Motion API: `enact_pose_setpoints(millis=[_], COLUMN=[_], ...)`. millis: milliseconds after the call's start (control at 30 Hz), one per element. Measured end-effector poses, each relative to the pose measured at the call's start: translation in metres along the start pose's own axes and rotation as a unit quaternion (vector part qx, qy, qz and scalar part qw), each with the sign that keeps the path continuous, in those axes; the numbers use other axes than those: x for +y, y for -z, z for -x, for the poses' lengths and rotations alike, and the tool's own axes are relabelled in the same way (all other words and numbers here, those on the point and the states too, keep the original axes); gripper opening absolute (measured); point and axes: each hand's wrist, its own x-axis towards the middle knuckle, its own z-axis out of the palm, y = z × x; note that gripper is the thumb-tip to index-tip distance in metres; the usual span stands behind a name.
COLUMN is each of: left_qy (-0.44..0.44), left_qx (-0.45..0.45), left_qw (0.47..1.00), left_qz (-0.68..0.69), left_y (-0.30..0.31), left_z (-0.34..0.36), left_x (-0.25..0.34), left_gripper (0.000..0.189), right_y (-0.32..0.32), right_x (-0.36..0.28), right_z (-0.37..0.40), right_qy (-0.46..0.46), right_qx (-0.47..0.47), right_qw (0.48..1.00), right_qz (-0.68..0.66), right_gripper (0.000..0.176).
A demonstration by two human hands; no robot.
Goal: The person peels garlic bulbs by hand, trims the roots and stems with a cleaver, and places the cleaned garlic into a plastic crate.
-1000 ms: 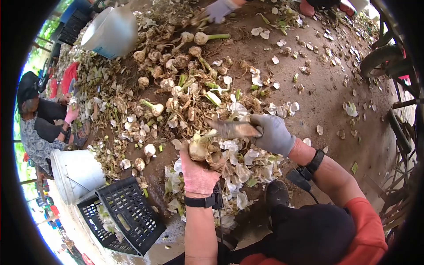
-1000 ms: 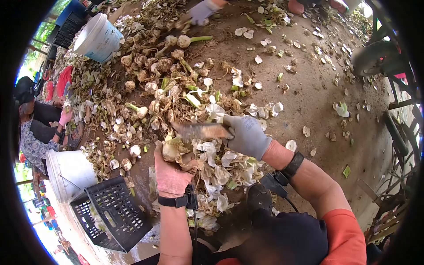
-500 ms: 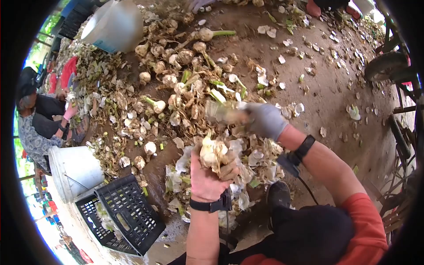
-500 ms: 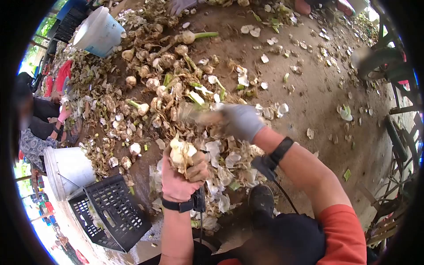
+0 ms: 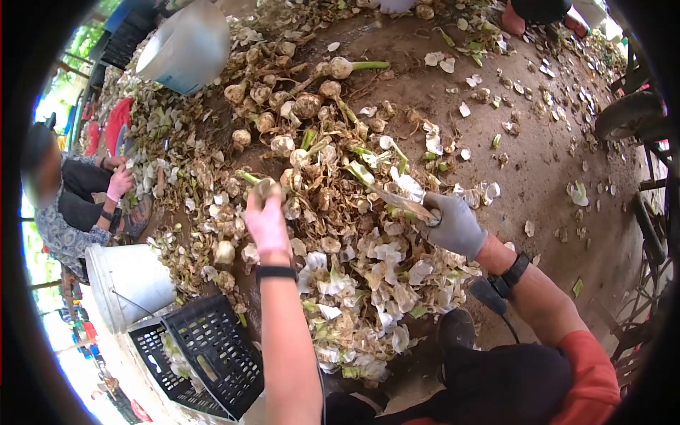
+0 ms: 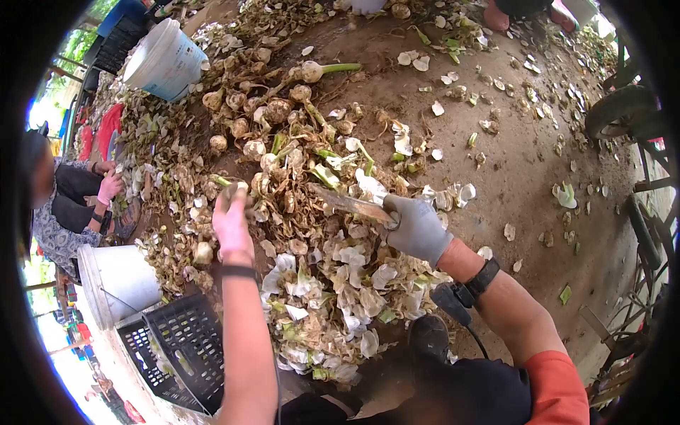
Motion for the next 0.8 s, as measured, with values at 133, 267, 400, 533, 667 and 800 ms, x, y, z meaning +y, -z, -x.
enact_pose_setpoints(millis=[133, 267, 400, 533, 667, 800], left_qy=[-0.073, -0.051, -0.091, 0.025, 0.008, 0.008], left_qx=[-0.008, -0.051, -0.151, -0.204, -0.239, -0.280], left_qw=[0.907, 0.813, 0.862, 0.978, 0.967, 0.940], left_qz=[-0.415, -0.577, -0.476, -0.032, 0.081, 0.196], left_y=[-0.043, -0.061, -0.043, -0.038, -0.028, -0.027], left_z=[-0.061, -0.050, -0.046, 0.045, 0.105, 0.142], left_x=[-0.005, 0.014, -0.003, 0.041, 0.033, 0.024], left_gripper=[0.055, 0.051, 0.051, 0.053, 0.057, 0.055], right_y=[0.006, 0.009, 0.009, 0.012, 0.029, 0.032], right_x=[0.004, 0.004, -0.001, -0.010, -0.058, -0.083], right_z=[0.007, 0.009, 0.010, 0.012, 0.016, 0.025], right_qy=[-0.017, -0.032, -0.013, 0.024, 0.040, 0.099], right_qx=[-0.008, -0.009, 0.019, 0.047, -0.006, -0.004], right_qw=[1.000, 0.999, 1.000, 0.999, 0.999, 0.991], right_qz=[0.003, 0.002, -0.008, 0.008, -0.001, 0.088], right_gripper=[0.026, 0.026, 0.025, 0.024, 0.027, 0.027])
